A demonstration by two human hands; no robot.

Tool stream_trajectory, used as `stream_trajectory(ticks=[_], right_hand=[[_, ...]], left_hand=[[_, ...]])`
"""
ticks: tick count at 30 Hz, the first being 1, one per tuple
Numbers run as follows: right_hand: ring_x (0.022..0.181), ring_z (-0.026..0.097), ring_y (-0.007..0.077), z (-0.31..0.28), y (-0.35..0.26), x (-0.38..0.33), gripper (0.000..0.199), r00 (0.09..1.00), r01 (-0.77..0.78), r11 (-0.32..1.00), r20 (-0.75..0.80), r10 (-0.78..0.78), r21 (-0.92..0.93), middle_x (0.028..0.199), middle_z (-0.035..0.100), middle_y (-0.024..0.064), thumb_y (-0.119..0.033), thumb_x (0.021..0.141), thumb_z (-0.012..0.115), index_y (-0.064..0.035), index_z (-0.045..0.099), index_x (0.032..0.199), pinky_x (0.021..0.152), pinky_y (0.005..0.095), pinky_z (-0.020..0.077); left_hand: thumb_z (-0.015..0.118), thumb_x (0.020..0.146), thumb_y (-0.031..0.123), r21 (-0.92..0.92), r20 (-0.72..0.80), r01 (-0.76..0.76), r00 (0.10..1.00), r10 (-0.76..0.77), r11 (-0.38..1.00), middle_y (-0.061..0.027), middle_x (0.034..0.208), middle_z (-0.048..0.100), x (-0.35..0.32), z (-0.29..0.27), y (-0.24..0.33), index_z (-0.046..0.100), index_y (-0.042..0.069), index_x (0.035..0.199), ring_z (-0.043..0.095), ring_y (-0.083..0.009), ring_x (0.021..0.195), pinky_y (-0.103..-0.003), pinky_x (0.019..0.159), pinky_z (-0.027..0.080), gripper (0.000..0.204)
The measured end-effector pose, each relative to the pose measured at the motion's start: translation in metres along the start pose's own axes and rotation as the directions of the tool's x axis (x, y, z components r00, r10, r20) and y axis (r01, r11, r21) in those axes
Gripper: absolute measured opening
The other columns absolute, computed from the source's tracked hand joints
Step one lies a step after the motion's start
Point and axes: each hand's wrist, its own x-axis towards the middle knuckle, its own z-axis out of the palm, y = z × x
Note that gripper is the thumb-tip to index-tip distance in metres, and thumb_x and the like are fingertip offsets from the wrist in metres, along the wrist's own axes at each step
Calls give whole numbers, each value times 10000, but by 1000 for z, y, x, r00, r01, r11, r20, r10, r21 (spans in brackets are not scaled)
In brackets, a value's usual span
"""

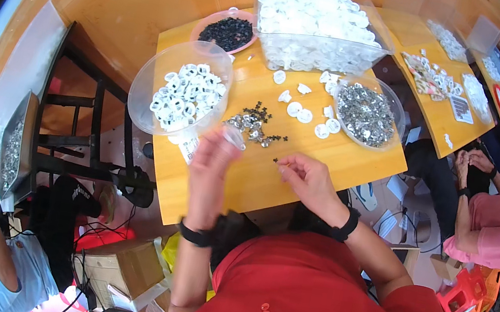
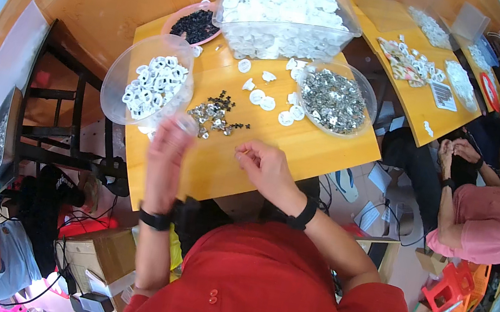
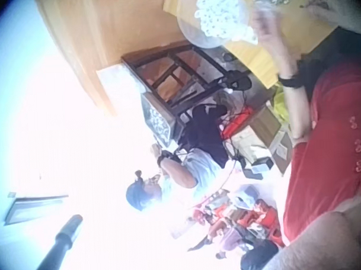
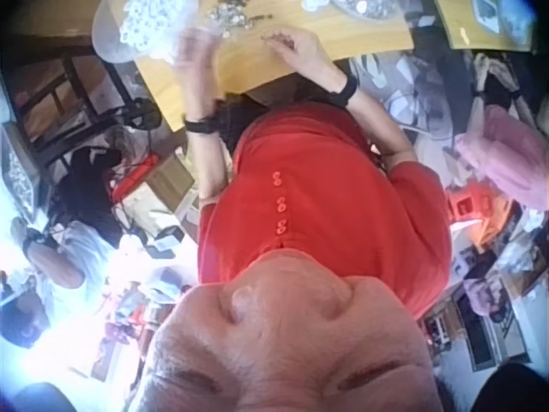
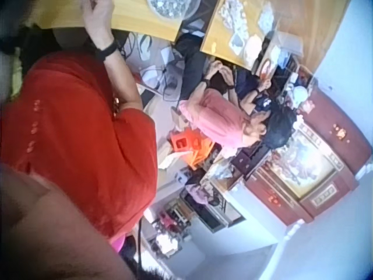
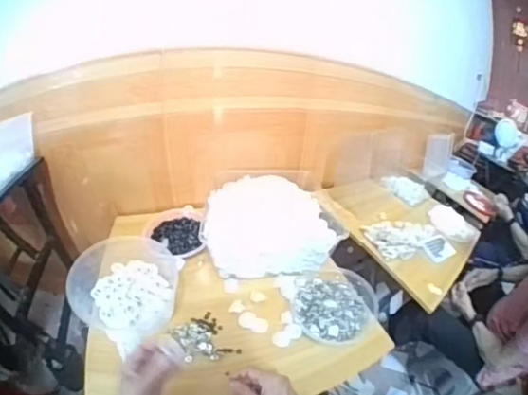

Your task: Manually assembling small white plastic components by inserting metal pieces and other plastic parts.

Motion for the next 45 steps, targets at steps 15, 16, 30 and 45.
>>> stream_trajectory(ticks=[15, 16, 30, 45], right_hand=[[762, 589, 401, -44, 9, 96, 150, 931, 124, 652, -139, -336, -748, 773, 604, 223, -77, 785, 611, 41, 565, 866, 700, 474, 469], [759, 589, 403, -44, 11, 98, 128, 942, 109, 631, -124, -313, -768, 773, 608, 221, -63, 777, 612, 41, 575, 842, 691, 474, 470], [522, 425, 19, -9, -18, 42, 193, 832, -533, 727, 427, 354, 434, 795, 612, 2, -117, 866, 630, -12, 608, 1026, 446, 169, 333], [626, 619, 246, 11, -15, 48, 110, 984, 168, 928, 6, -176, -333, 720, 648, 110, -119, 804, 634, -14, 649, 832, 566, 361, 472]], left_hand=[[527, 944, 181, -16, 132, 216, 968, -212, 976, -43, 1050, 619, -28, 0, -45, 556, 46, 1161, 544, -60, 817, -200, 735, 425, 257], [532, 941, 179, -4, 136, 217, 967, -214, 976, -40, 1034, 624, -30, -1, -46, 558, 46, 1160, 541, -55, 815, -200, 735, 423, 257], [500, 956, 165, -93, 119, 153, 983, -141, 984, -75, 1146, 565, -30, 2, -48, 493, 40, 1232, 555, -96, 884, -238, 797, 446, 303], [531, 930, 107, -415, 19, 207, 975, -219, 886, -51, 996, 615, -29, -32, -67, 540, 35, 1112, 579, -115, 815, -235, 753, 486, 196]])
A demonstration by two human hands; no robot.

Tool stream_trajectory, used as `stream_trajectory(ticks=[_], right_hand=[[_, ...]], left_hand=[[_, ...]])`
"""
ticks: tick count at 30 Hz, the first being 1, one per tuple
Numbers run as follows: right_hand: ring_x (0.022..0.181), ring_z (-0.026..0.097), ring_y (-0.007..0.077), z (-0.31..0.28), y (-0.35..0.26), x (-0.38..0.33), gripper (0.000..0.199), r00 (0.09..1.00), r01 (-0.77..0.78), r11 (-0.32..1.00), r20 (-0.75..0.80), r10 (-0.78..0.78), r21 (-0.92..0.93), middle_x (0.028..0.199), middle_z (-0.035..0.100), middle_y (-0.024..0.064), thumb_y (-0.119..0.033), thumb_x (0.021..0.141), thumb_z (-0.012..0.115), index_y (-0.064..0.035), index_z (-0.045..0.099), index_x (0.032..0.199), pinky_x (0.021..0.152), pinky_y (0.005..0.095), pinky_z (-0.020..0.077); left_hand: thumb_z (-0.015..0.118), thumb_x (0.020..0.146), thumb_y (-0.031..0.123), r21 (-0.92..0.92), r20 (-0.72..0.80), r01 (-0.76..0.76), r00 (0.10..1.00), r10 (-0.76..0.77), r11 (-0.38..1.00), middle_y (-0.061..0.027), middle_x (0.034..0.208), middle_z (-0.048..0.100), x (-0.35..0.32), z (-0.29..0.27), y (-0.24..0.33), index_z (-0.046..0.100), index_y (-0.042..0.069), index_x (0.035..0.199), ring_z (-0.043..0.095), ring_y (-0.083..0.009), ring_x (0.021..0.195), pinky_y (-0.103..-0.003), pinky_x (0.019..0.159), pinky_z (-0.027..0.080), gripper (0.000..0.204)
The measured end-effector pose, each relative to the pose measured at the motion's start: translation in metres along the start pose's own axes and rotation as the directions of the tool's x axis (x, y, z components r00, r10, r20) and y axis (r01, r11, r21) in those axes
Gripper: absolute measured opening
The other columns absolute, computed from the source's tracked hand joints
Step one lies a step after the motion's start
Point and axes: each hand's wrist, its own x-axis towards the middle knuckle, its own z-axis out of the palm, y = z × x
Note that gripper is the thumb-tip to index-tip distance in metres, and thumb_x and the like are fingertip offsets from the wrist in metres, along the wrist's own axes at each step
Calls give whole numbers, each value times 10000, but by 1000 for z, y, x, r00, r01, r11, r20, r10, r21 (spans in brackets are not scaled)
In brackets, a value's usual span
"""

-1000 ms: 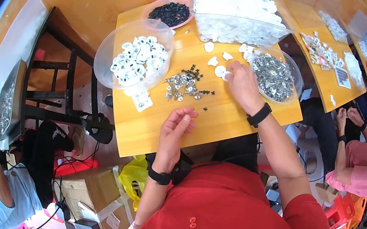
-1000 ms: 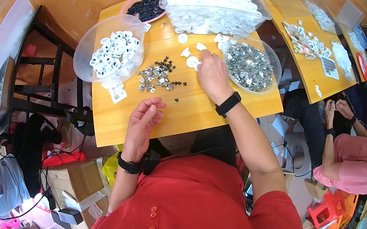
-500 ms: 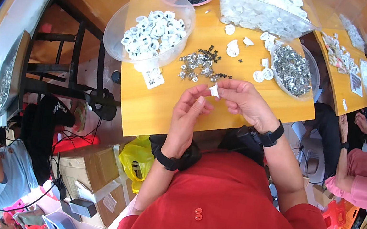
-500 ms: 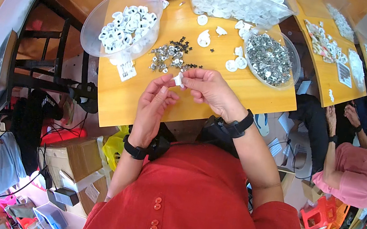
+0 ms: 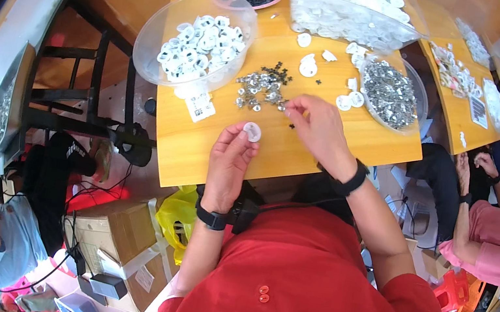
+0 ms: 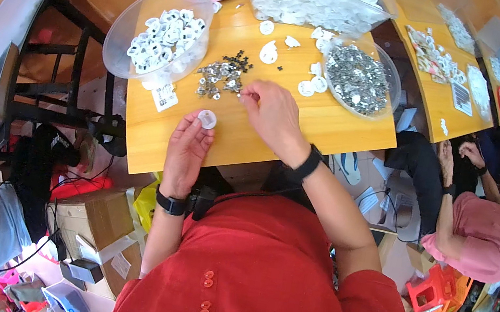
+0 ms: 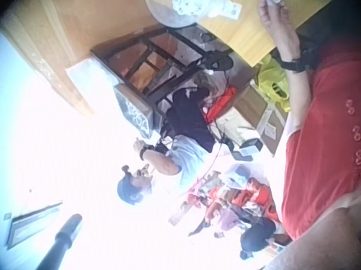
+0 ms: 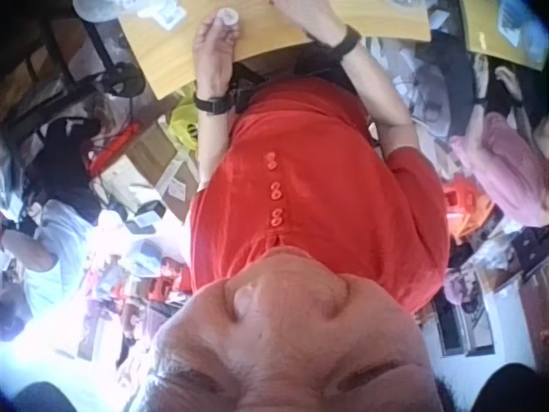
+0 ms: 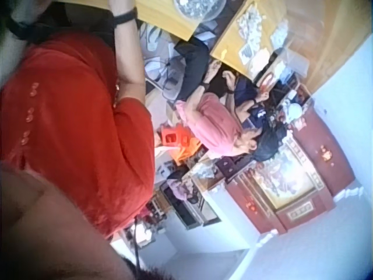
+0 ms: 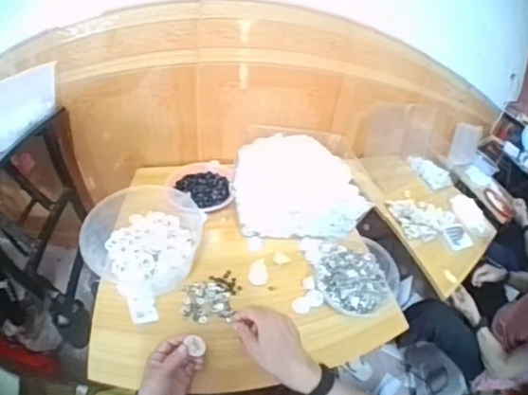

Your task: Manually assembling small white plastic components by inserting metal pieces and other plastic parts.

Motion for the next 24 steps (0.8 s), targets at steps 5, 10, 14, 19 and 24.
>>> stream_trajectory(ticks=[5, 10, 14, 19, 24], right_hand=[[702, 623, 324, 4, 12, 36, 133, 1000, 6, 945, -8, -9, -326, 743, 654, 147, -161, 771, 653, -30, 668, 788, 627, 402, 481], [721, 627, 330, 12, 9, 47, 156, 993, -41, 903, 84, 85, -427, 709, 645, 155, -194, 772, 637, -43, 680, 770, 644, 415, 481], [735, 625, 342, 19, 19, 49, 155, 990, -49, 901, 96, 100, -431, 725, 643, 170, -188, 779, 611, -46, 675, 770, 654, 431, 477], [742, 621, 334, 17, 19, 48, 135, 996, -36, 927, 62, 64, -373, 757, 644, 160, -165, 785, 607, -39, 655, 790, 650, 432, 474], [761, 603, 324, 28, 17, 47, 91, 994, 103, 958, 56, -91, -268, 784, 614, 142, -129, 789, 607, -51, 649, 809, 661, 416, 467]], left_hand=[[518, 933, 100, -19, 38, 13, 999, -13, 1000, -54, 1009, 602, 2, -2, 2, 528, 37, 1126, 569, -117, 825, -236, 754, 483, 203], [515, 935, 103, -56, 101, 16, 995, -11, 998, -58, 1028, 590, 3, -7, 2, 507, 34, 1159, 557, -123, 840, -239, 766, 475, 234], [507, 940, 106, -50, 66, 11, 998, -8, 999, -53, 1024, 589, 1, -2, 4, 481, 37, 1204, 554, -121, 836, -239, 765, 473, 274], [491, 948, 112, -41, 96, 9, 995, -5, 999, -47, 1023, 587, 0, -2, 5, 455, 37, 1255, 557, -120, 829, -239, 767, 471, 319], [485, 951, 115, -31, 105, 0, 994, 3, 1000, -47, 1018, 586, 1, -3, 2, 472, 35, 1242, 556, -118, 828, -240, 768, 468, 302]])
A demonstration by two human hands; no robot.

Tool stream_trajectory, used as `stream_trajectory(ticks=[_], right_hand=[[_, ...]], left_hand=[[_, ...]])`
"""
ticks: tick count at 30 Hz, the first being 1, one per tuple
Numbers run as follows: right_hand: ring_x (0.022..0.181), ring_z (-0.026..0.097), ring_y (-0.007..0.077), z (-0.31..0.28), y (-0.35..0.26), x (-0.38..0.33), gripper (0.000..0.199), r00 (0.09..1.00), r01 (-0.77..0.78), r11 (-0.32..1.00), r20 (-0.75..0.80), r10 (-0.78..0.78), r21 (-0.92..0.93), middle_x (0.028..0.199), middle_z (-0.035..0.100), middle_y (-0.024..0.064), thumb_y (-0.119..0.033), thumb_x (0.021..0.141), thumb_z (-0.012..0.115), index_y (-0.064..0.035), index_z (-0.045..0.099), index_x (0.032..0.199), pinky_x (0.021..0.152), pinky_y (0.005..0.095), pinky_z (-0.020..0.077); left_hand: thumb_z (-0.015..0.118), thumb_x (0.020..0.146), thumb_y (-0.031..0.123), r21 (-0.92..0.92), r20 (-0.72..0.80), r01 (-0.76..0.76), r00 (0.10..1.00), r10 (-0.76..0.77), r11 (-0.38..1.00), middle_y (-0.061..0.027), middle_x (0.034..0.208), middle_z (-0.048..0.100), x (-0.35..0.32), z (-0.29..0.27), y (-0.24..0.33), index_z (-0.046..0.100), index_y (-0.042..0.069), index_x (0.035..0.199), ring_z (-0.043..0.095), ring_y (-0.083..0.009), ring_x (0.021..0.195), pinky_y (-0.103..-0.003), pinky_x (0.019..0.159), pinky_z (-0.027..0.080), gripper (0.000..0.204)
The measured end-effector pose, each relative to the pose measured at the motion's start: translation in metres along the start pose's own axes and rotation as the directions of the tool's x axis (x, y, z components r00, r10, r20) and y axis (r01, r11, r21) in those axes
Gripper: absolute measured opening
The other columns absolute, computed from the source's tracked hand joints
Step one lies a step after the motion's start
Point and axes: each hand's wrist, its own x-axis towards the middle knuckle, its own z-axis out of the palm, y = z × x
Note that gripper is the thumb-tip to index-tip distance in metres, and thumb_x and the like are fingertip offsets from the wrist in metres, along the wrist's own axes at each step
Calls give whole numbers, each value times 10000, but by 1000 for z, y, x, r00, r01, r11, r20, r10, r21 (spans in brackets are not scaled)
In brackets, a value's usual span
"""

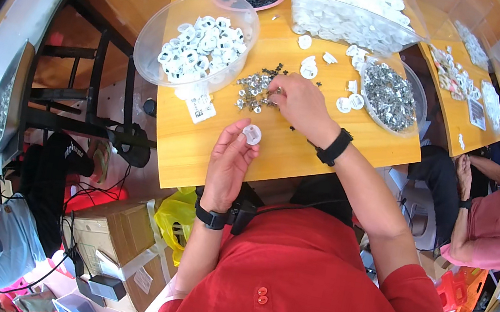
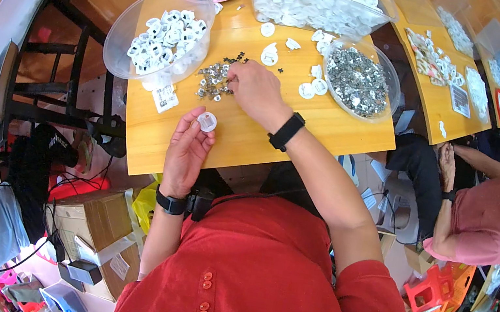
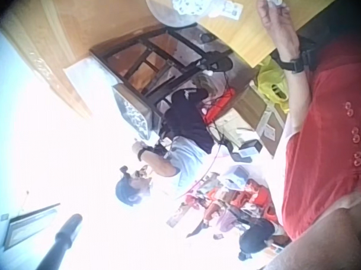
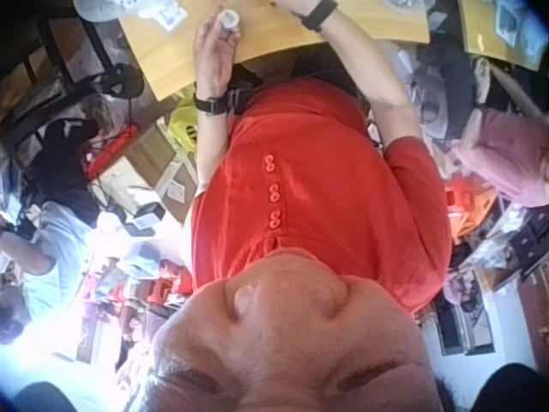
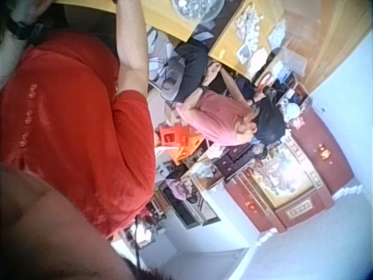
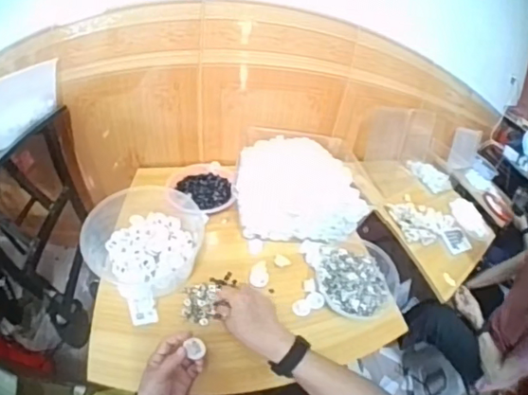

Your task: Manually assembling small white plastic components by inserting metal pieces and other plastic parts.

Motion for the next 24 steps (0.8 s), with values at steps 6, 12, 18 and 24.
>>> stream_trajectory(ticks=[6, 12, 18, 24], right_hand=[[808, 581, 319, 8, -3, 4, 56, 999, 20, 997, 46, -17, -75, 764, 566, 135, -117, 777, 628, -64, 643, 781, 689, 411, 453], [725, 600, 315, 1, 3, 6, 92, 998, -32, 982, 68, 20, 186, 766, 609, 158, -85, 780, 563, -42, 640, 753, 650, 408, 467], [555, 540, 148, -12, 0, 8, 68, 975, -215, 825, 159, 153, 523, 686, 602, 67, -91, 809, 632, -25, 645, 821, 538, 284, 443], [586, 515, 83, -24, -20, -8, 69, 962, -256, 675, 254, 105, 692, 705, 573, 19, -80, 850, 612, -16, 612, 877, 541, 230, 424]], left_hand=[[486, 951, 118, 13, 13, -14, 1000, 14, 1000, -47, 1017, 586, -1, -2, -1, 485, 34, 1227, 555, -120, 832, -242, 769, 464, 289], [488, 948, 116, 15, 11, -18, 1000, 18, 1000, -49, 1019, 587, -1, 0, 0, 491, 35, 1216, 556, -123, 837, -246, 775, 466, 280], [484, 947, 111, 17, -2, 7, 1000, -7, 1000, -40, 992, 581, -2, 5, 3, 498, 37, 1198, 542, -112, 810, -239, 758, 444, 262], [491, 951, 131, 48, -9, 69, 998, -69, 996, -25, 938, 571, 6, 20, 6, 511, 43, 1162, 525, -101, 777, -233, 729, 423, 229]])
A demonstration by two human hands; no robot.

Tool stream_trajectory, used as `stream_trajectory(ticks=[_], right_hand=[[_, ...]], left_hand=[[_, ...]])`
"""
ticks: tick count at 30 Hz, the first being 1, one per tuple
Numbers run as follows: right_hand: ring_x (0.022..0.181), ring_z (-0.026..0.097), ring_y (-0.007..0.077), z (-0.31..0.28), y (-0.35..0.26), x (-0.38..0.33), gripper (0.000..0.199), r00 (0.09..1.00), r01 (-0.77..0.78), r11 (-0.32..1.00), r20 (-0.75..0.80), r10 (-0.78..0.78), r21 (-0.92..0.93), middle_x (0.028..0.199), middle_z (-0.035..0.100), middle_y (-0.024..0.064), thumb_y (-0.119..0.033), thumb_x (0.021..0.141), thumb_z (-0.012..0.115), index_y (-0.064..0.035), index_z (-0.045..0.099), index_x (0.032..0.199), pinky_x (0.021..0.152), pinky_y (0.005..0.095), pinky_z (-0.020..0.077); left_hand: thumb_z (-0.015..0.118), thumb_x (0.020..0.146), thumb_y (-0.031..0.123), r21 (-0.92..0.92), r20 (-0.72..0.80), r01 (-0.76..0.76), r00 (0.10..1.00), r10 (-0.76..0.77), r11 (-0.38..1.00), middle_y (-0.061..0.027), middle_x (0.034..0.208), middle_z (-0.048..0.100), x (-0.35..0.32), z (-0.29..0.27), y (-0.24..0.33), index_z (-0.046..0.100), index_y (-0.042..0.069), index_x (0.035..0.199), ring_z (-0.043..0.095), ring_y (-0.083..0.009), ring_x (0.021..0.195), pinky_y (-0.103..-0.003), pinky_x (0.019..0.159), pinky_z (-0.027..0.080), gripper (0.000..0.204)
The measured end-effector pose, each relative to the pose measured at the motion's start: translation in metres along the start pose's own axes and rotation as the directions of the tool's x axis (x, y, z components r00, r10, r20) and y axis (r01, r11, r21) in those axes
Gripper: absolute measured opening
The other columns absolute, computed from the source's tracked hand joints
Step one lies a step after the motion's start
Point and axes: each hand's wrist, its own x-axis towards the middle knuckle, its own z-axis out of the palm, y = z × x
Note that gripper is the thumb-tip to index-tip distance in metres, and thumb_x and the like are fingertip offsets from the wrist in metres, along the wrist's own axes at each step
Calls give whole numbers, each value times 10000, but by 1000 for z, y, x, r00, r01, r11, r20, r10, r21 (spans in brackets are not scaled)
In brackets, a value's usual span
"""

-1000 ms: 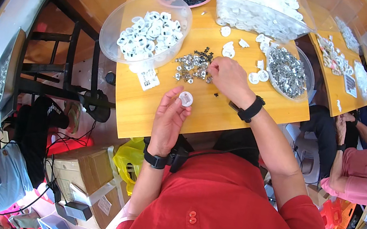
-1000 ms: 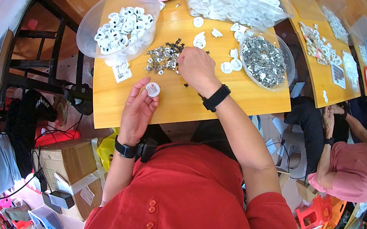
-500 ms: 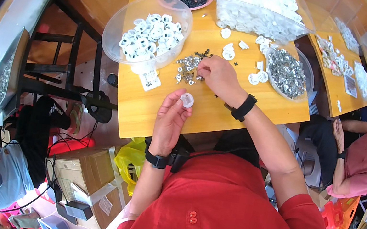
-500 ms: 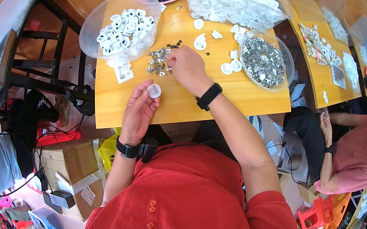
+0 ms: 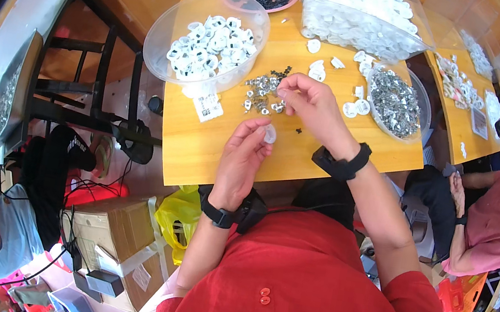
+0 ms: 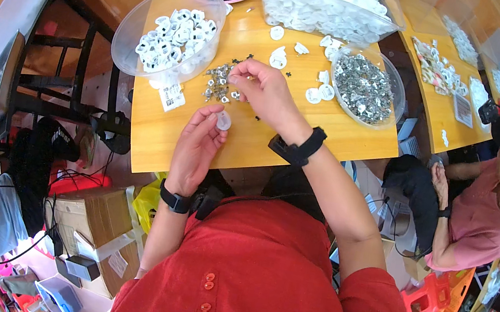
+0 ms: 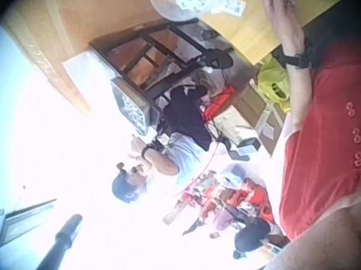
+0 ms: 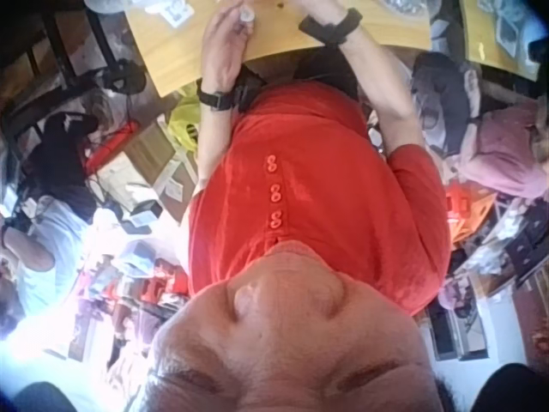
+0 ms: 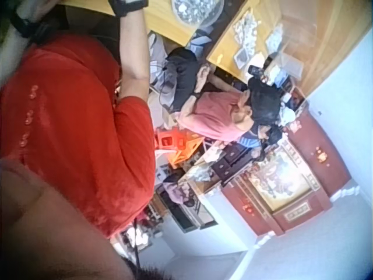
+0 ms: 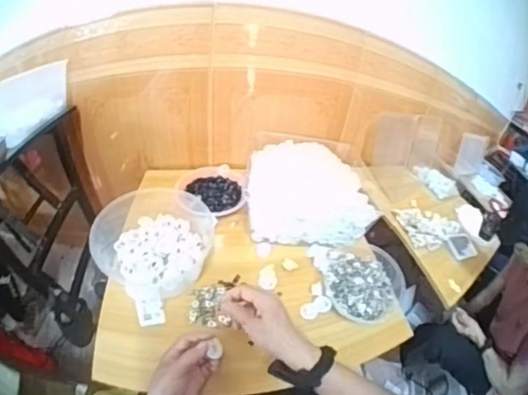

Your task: Manually assembling small white plastic components by inserting metal pieces and other plastic parts.

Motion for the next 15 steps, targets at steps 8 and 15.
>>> stream_trajectory(ticks=[8, 15], right_hand=[[771, 606, 250, 15, -3, -24, 107, 651, 657, 469, 131, -747, -590, 861, 629, 58, -56, 771, 606, -81, 643, 869, 656, 327, 465], [771, 613, 217, 14, 1, -35, 168, 602, 681, 437, 110, -791, -587, 894, 640, 43, -35, 711, 635, -79, 668, 869, 664, 319, 469]], left_hand=[[514, 947, 121, -122, 20, -15, 1000, 17, 992, -12, 928, 577, 1, 13, 9, 551, 63, 1114, 523, -87, 778, -225, 720, 436, 180], [491, 958, 120, -87, 10, -21, 1000, 22, 996, -21, 967, 585, -7, 17, 10, 545, 58, 1120, 531, -89, 813, -230, 742, 443, 182]])
